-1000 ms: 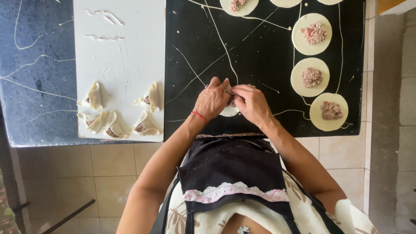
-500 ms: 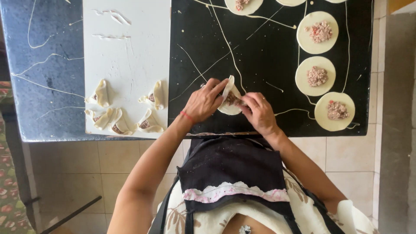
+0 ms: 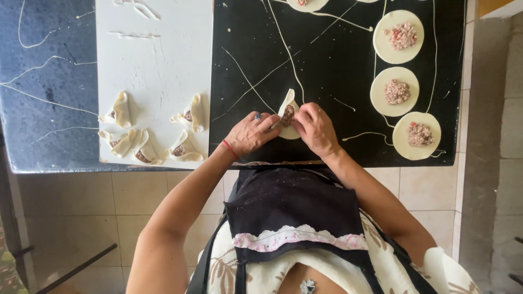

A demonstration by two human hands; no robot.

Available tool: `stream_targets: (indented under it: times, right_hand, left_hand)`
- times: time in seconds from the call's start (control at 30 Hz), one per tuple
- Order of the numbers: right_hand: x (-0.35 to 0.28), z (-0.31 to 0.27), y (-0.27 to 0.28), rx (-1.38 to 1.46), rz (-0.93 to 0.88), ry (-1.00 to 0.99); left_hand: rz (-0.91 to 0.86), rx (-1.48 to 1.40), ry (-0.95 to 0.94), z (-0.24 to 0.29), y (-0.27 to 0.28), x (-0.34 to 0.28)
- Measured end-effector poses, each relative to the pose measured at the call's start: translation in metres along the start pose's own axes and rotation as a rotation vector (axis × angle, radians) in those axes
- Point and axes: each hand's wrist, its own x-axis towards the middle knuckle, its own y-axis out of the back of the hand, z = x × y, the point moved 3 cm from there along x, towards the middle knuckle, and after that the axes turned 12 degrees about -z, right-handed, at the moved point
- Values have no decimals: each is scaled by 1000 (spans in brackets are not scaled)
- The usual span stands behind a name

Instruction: Folding circular dough pieces around meat filling into triangular shapes

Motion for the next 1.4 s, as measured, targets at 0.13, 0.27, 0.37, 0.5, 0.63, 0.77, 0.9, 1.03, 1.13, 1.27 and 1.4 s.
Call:
stream_targets:
  times: [0.13,0.27,0.37,0.5,0.63,0.77,0.9,1.03,1.13,1.27,1.4]
  right_hand:
    - [-5,-19,26,-83,40,75]
    - [-9,-33,41,-31,-3,161]
    - [-16,-31,40,-88,6,214]
    - [-13,-44,40,-218,-82,235]
    - [1,-53,33,-283,12,247]
    - [-5,-35,17,-217,50,150]
    - [-7,-43,30,-169,15,101]
    - [-18,-34,28,-115,-11,18]
    - [-11,-28,31,117,11,-77]
    - [-7,-23,37,179,11,-235]
    - [4,-17,42,172,-107,-381]
  left_hand:
    - [30,4,-15,-4,3,4]
    - [57,-42,-106,-7,27,6]
    - [64,-19,-130,-9,19,7]
    - [13,-107,-66,-10,-3,-3]
    - [30,-150,38,-7,-8,-7]
    - [81,-150,138,7,14,12]
    - [96,-227,302,12,-24,-1]
    - [121,-400,413,19,-20,-1]
    - [136,-440,431,23,-19,1]
    - [203,-495,525,24,-21,10]
    - [247,-451,581,17,-21,12]
